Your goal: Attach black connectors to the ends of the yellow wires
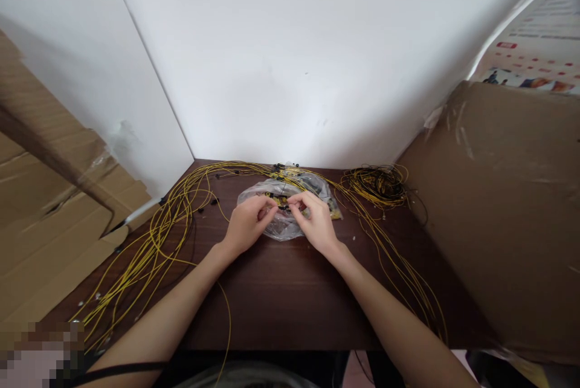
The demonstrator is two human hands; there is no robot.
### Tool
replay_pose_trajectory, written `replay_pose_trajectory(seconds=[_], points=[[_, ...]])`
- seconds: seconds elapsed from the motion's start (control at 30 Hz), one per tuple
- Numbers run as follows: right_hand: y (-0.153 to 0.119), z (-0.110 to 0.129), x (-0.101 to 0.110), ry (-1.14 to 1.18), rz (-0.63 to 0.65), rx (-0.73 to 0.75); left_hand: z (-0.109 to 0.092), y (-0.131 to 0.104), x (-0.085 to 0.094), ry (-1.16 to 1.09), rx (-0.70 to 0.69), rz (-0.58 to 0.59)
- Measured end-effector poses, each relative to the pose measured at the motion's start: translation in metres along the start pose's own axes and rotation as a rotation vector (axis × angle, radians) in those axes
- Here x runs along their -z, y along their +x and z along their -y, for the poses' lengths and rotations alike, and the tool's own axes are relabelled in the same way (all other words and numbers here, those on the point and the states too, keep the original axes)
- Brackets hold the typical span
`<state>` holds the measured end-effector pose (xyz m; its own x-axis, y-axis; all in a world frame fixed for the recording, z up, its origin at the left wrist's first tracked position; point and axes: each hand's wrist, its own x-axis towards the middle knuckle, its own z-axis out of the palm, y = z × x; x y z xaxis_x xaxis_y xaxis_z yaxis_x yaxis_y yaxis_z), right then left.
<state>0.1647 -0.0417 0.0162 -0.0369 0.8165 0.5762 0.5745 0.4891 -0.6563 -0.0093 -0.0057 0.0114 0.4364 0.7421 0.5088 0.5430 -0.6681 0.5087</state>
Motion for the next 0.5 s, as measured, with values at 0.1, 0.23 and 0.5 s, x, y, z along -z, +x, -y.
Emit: replay_pose_trajectory(seconds=[0.1,0.23,0.5], points=[[-0.0003,-0.0002,-0.0003,0.020,0.009,-0.003,-0.0009,0.0000,0.0003,0.004,-0.017,0.000],[-0.0006,-0.0017,-0.0011,0.035,0.045,0.005,-0.0002,-0.0001,0.0002,-0.005,-0.040,-0.018],[-0.0006,-0.0054,-0.0036,0.044,0.059,0.042,0.0016,-0.0004,-0.0007,-0.027,-0.100,-0.059]])
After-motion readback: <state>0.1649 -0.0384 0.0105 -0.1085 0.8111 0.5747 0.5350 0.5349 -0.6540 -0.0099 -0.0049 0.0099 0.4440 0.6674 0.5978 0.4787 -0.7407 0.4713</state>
